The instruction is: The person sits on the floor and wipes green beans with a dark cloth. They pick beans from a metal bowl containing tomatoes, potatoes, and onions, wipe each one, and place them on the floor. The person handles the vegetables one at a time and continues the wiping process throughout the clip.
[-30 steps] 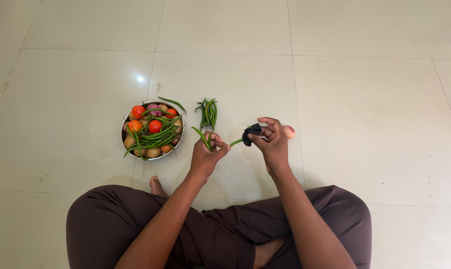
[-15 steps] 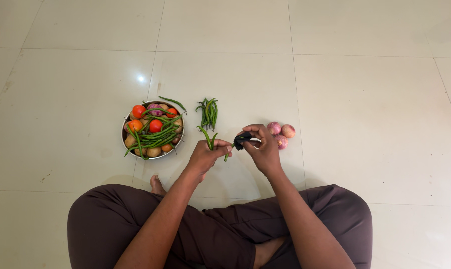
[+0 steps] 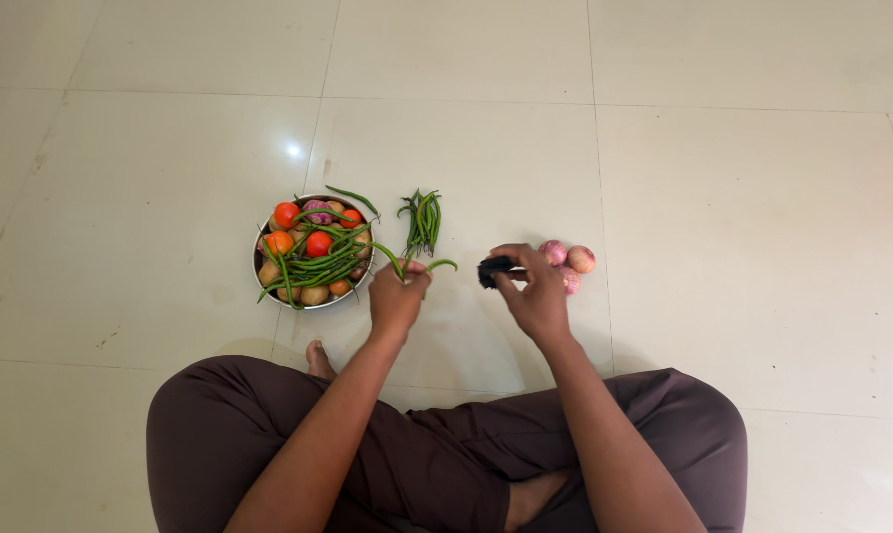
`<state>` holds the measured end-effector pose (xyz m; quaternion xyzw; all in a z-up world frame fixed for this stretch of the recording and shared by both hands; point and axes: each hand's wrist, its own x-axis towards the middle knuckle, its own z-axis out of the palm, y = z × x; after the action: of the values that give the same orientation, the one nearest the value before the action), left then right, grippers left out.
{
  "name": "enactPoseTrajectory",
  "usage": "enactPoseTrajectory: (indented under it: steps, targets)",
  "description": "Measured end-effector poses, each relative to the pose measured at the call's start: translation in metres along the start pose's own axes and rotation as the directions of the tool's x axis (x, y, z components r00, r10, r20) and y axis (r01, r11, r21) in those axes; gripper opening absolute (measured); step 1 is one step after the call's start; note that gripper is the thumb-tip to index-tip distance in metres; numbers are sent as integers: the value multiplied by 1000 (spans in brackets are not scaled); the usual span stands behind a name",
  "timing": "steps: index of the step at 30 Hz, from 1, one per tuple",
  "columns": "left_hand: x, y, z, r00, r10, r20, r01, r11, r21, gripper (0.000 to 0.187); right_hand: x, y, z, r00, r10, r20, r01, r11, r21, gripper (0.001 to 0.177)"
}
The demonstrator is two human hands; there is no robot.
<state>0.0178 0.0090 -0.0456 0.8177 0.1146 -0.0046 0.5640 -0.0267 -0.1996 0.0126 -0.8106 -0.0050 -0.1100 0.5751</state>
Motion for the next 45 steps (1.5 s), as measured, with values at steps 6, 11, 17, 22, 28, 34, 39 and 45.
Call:
enactPoseTrajectory:
  steps: [6,11,17,22,28,34,39,45]
  targets:
    - [60,-17,10,990,24,-142,-36,996,-83,20,8,5,-7,989,126,-78,-123,992,35,26]
    - [108,-14,27,968,35,-250,-57,995,-83,23,9,7,-8,986,153,-73,-151,988,33,25]
    - [129,-9,36,968,-48,-247,115,957,265,22,16,12,-4,987,146,-68,-145,989,15,24]
    - [125,-3,33,976,-29,-218,115,913,392,20,22,16,3,987,152,-50,-152,988,1,25]
    - [116,-4,31,982,-40,-185,109,920,376,22,16,17,2,964,265,-36,-258,957,132,29]
    - [112,-19,25,987,16,-160,42,935,351,25,17,19,-3,940,341,15,-312,840,444,35]
    - [113,-21,31,976,167,-137,-64,830,553,32,14,20,-1,943,331,32,-305,826,474,34]
    - [105,-8,44,996,29,-82,24,815,578,23,17,22,-3,942,335,17,-305,834,460,33]
